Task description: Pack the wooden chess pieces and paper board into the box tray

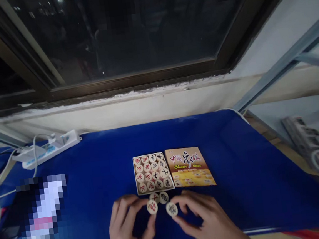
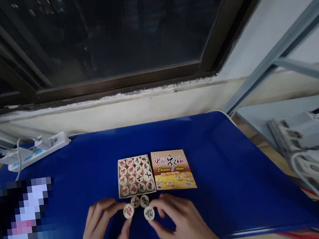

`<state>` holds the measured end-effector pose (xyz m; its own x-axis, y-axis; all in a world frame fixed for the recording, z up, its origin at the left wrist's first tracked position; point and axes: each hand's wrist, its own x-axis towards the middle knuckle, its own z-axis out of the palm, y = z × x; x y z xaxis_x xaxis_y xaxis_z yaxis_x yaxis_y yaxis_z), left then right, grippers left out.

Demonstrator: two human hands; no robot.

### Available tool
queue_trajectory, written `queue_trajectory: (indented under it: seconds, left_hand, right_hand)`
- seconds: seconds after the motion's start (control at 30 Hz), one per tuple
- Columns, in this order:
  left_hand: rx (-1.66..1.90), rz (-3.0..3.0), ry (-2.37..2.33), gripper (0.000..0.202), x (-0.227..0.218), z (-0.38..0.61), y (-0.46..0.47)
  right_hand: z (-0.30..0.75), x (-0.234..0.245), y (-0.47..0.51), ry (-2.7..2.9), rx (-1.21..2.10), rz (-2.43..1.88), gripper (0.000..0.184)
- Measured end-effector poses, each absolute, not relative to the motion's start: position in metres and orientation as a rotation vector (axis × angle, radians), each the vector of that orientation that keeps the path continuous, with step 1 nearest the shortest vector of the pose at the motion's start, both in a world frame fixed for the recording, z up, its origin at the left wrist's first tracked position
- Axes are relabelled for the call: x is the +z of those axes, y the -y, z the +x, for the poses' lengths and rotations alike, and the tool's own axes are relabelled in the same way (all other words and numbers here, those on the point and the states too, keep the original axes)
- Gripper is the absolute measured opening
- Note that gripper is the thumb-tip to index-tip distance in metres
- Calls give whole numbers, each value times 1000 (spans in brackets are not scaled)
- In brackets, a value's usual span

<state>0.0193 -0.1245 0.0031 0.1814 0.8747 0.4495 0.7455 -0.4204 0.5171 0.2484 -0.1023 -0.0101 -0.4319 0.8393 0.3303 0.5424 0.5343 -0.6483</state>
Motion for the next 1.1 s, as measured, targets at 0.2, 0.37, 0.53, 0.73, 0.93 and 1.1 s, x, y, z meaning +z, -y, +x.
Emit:
queue_trajectory:
  seconds: [0.2, 0.37, 0.53, 0.73, 0.93, 1.1]
  left_hand:
    - [1177, 2360, -1426, 17, 13, 23, 55]
    - [1187, 2331, -1475, 17, -4, 13, 40]
    - [1114, 2331, -1491, 15, -10, 8, 43]
    - [1044, 2353, -1499, 16, -14, 5, 46]
    - [1020, 2359, -1481, 15, -14, 4, 46]
    - [1020, 2364, -1469, 20, -14, 3, 45]
  right_hand:
    - [243, 2, 39, 2054, 190, -1056, 14]
    - [243, -4, 26, 2068, 72, -1055, 11]
    - [242, -8, 33, 2115, 31, -1042, 14]
    - [237, -14, 35, 2184, -21, -1003, 18]
    - [233, -15, 38, 2227, -18, -1055, 20]
    - [234, -15, 38, 2247, 9, -1065, 21]
